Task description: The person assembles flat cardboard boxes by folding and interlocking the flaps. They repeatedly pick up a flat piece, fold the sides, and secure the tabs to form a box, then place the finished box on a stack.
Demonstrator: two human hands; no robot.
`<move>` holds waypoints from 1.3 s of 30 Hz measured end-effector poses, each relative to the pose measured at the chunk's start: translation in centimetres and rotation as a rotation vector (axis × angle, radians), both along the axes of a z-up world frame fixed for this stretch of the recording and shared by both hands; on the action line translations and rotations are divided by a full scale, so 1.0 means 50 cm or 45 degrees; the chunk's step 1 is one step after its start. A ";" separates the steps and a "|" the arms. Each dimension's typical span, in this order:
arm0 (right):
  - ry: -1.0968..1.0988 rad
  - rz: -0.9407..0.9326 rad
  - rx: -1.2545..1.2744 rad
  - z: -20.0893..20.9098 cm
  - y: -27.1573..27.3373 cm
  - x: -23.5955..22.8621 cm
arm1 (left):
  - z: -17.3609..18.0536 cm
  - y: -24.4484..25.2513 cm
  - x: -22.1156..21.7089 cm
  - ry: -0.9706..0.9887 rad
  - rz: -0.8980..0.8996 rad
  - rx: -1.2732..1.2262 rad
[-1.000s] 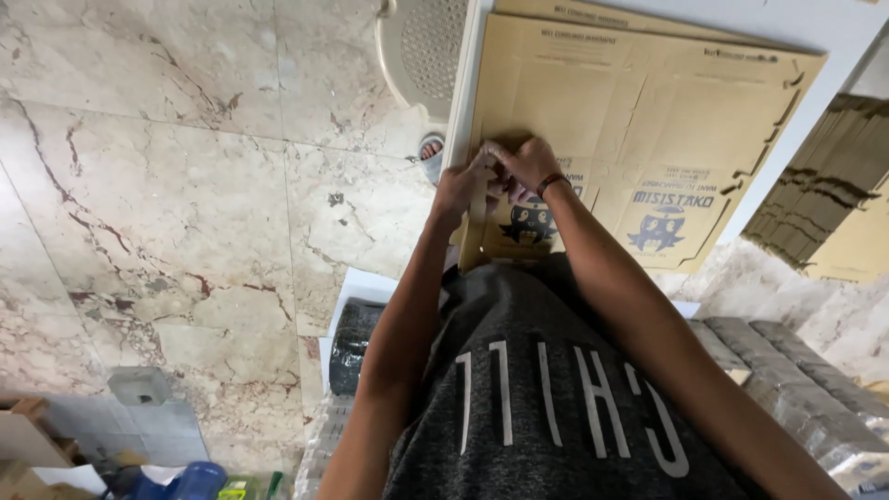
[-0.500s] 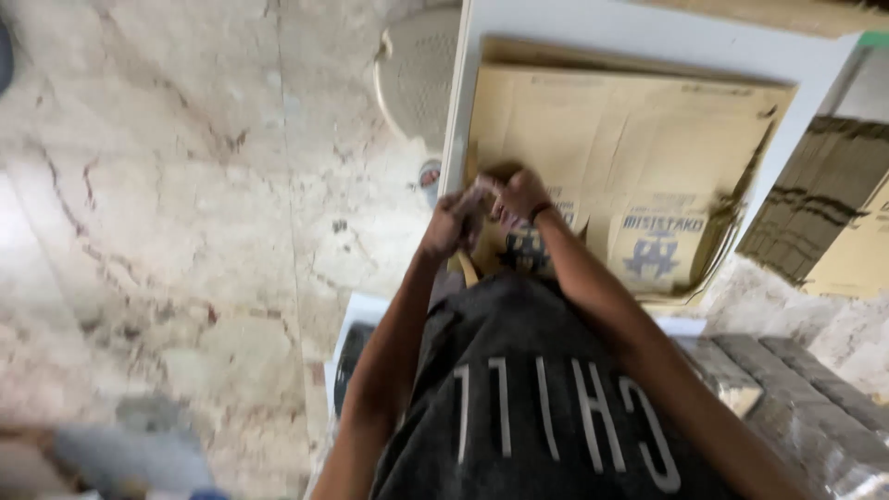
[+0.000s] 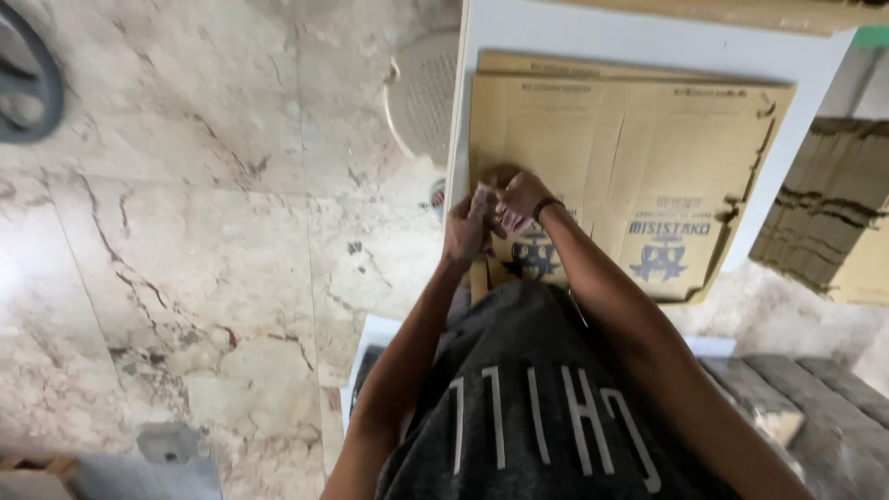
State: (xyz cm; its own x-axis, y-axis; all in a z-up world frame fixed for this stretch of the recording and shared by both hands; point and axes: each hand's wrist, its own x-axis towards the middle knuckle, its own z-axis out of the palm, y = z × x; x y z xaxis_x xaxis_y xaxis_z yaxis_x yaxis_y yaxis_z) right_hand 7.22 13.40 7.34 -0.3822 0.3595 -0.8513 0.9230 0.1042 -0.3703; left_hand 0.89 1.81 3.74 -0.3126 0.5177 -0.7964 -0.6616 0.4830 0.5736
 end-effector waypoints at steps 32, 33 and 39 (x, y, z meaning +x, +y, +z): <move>0.357 -0.696 -0.187 -0.178 0.021 0.117 | -0.097 -0.121 0.028 0.060 -0.430 0.014; 0.434 -0.792 -0.094 -0.185 0.008 0.146 | -0.127 -0.147 0.028 -0.060 -0.381 0.070; 0.296 -1.005 0.951 -0.207 -0.116 0.461 | -0.040 -0.264 0.074 -0.501 -0.132 -0.040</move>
